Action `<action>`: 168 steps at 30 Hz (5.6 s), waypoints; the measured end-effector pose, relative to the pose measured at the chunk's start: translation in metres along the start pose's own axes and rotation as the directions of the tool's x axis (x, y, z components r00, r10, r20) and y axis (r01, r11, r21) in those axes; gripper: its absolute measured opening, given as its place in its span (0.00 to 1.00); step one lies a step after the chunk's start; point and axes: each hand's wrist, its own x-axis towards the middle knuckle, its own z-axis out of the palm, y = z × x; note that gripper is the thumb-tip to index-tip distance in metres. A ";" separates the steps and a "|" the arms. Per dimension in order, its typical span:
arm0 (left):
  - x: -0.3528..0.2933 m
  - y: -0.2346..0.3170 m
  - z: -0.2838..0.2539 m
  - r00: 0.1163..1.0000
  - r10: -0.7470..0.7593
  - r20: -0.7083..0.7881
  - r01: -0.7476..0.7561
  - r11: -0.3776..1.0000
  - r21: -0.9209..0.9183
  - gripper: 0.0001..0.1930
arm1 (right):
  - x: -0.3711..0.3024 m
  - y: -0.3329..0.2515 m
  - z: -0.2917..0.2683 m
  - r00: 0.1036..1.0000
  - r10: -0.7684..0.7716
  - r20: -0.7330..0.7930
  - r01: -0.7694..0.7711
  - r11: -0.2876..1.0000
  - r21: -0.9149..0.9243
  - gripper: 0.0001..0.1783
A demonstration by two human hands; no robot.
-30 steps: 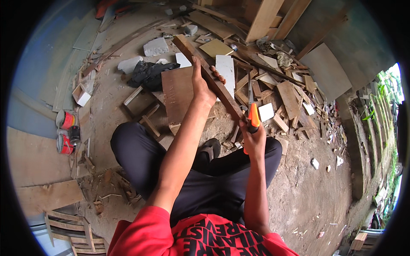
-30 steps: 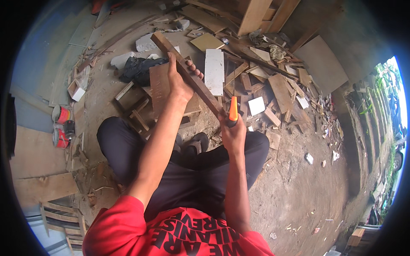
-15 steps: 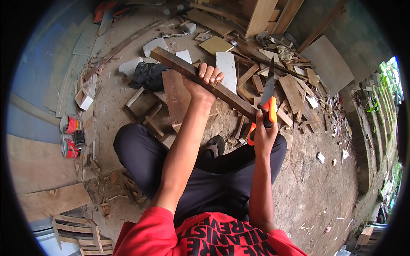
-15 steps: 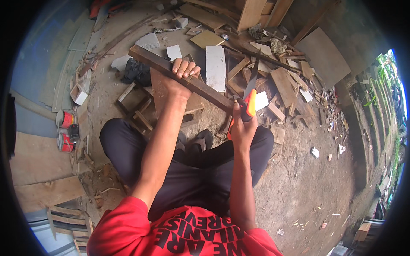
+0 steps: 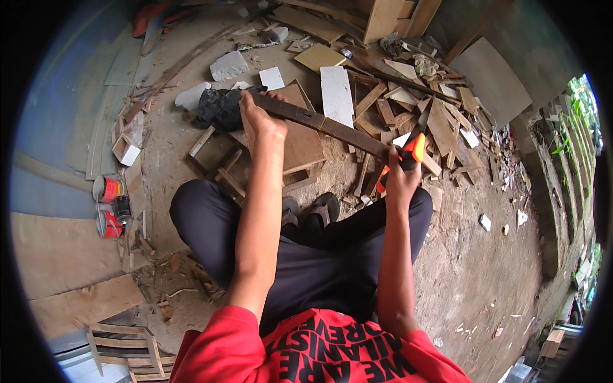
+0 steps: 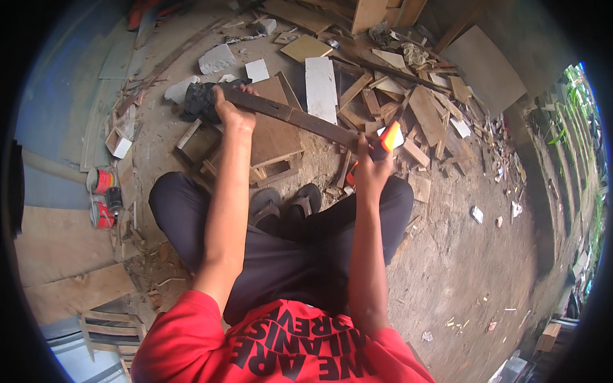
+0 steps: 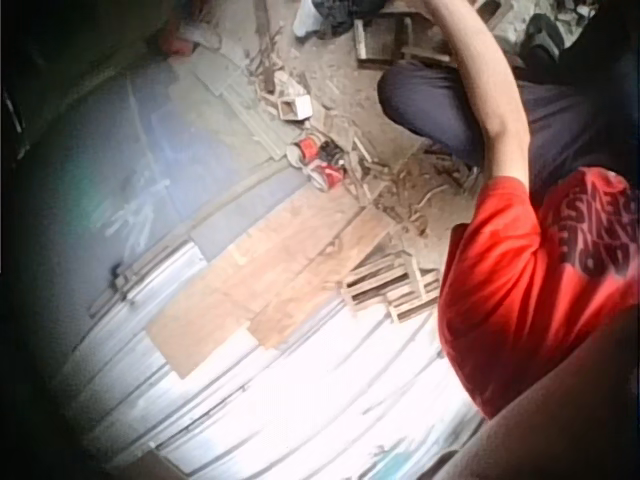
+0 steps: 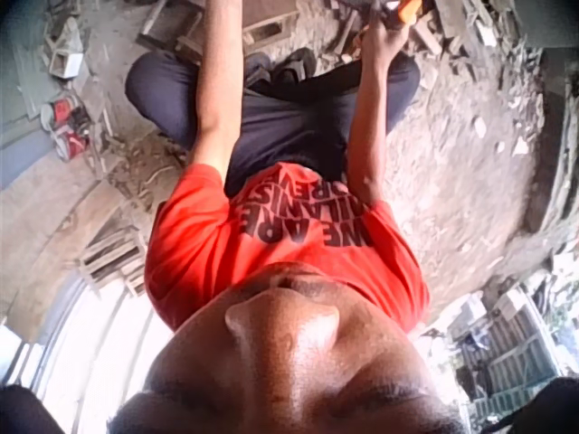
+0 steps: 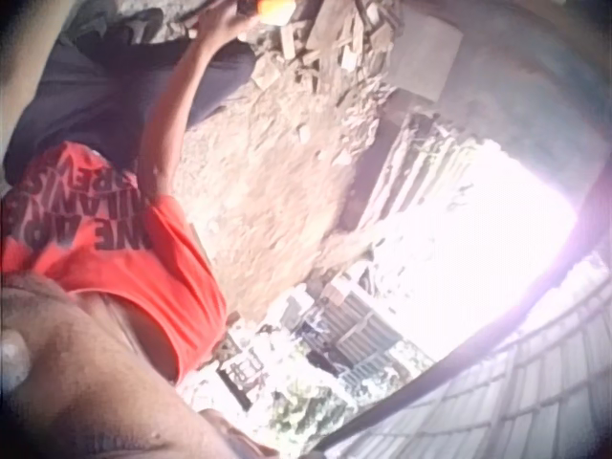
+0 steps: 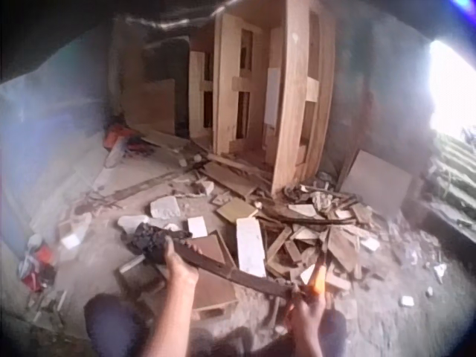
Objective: The person sits on the floor and uses a hand saw to cut a small piece of wood placed on a makeshift wooden stand. They repeatedly saw through the wood, adjust its position, and eventually separate a small piece from the main block.
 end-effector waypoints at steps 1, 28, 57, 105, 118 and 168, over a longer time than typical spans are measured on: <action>0.021 -0.005 -0.024 0.998 0.060 0.009 -0.061 0.990 0.128 0.21 | 0.007 0.009 0.003 1.000 0.005 0.027 -0.004 0.999 -0.034 0.10; 0.004 -0.094 -0.156 0.680 -0.055 0.731 -0.642 -0.526 0.558 0.23 | -0.060 0.043 0.004 0.954 0.225 0.199 -0.263 0.944 0.197 0.14; -0.012 -0.131 -0.140 0.669 -0.085 0.738 -0.592 -0.661 0.461 0.19 | -0.087 0.021 -0.012 0.826 0.386 0.410 -0.326 0.921 -0.212 0.20; -0.013 -0.130 -0.131 0.714 -0.112 0.692 -0.589 -0.631 0.505 0.20 | 0.053 0.024 0.132 0.781 0.501 0.373 -0.247 0.796 -0.553 0.20; -0.012 -0.127 -0.131 0.698 -0.102 0.709 -0.604 -0.617 0.505 0.23 | -0.106 -0.038 -0.046 0.765 0.520 0.380 -0.376 0.840 -0.391 0.07; -0.014 -0.131 -0.135 0.742 -0.162 0.651 -0.534 -0.731 0.426 0.24 | -0.025 -0.055 0.010 0.779 0.487 0.395 -0.273 0.830 -0.486 0.18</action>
